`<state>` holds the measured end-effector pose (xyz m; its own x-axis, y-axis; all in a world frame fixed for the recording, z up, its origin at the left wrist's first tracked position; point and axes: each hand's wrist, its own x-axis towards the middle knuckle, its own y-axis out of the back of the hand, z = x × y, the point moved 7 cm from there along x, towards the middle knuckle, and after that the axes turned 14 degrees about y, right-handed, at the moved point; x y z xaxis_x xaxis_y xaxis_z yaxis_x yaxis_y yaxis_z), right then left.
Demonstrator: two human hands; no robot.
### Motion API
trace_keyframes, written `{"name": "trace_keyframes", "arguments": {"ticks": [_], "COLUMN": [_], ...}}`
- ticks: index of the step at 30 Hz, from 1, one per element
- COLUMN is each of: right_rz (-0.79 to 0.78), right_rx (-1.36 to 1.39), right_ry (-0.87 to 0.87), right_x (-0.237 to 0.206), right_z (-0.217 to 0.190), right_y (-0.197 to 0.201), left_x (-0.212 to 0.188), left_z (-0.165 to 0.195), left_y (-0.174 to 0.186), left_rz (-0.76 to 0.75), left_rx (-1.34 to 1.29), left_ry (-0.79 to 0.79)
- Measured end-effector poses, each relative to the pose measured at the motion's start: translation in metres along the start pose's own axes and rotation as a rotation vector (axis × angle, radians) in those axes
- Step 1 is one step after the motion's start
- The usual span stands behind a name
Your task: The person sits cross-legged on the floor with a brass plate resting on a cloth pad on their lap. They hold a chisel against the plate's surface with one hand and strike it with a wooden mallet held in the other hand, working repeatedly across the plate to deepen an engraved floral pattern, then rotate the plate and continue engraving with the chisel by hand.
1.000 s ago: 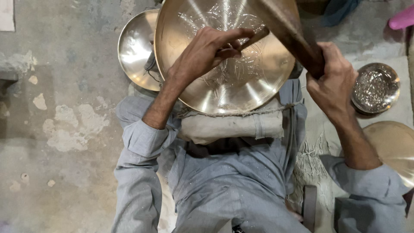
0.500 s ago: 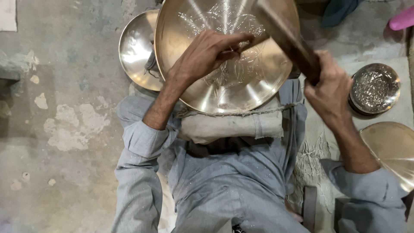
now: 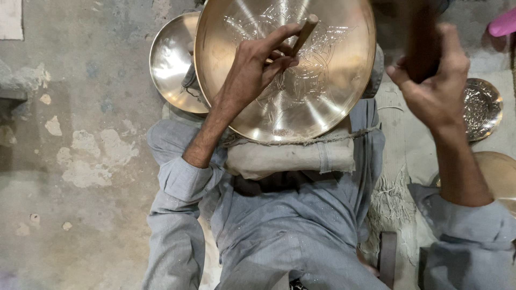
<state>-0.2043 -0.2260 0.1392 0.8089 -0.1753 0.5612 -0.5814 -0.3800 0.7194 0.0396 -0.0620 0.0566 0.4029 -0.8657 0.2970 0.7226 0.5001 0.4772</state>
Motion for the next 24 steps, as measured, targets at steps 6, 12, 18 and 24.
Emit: {"name": "trace_keyframes", "arguments": {"ticks": [6, 12, 18, 24], "right_rz": [-0.184, -0.177, -0.039, -0.007], "right_rx": [-0.334, -0.219, 0.045, -0.064], "right_ry": [0.037, -0.054, -0.222, -0.202], "right_x": [0.031, 0.014, -0.01, -0.035], "right_z": [-0.022, -0.012, 0.008, 0.027], "right_y": [0.002, -0.006, -0.016, -0.017], "left_x": [0.002, 0.005, 0.01, 0.012], "left_z": [0.001, 0.01, 0.011, 0.015], "left_y": [-0.003, -0.007, -0.008, -0.012], "left_rz": [-0.023, -0.051, -0.106, -0.145], "left_rx": [0.001, 0.059, 0.097, 0.212], "left_ry": [0.001, -0.09, -0.051, -0.082]}}
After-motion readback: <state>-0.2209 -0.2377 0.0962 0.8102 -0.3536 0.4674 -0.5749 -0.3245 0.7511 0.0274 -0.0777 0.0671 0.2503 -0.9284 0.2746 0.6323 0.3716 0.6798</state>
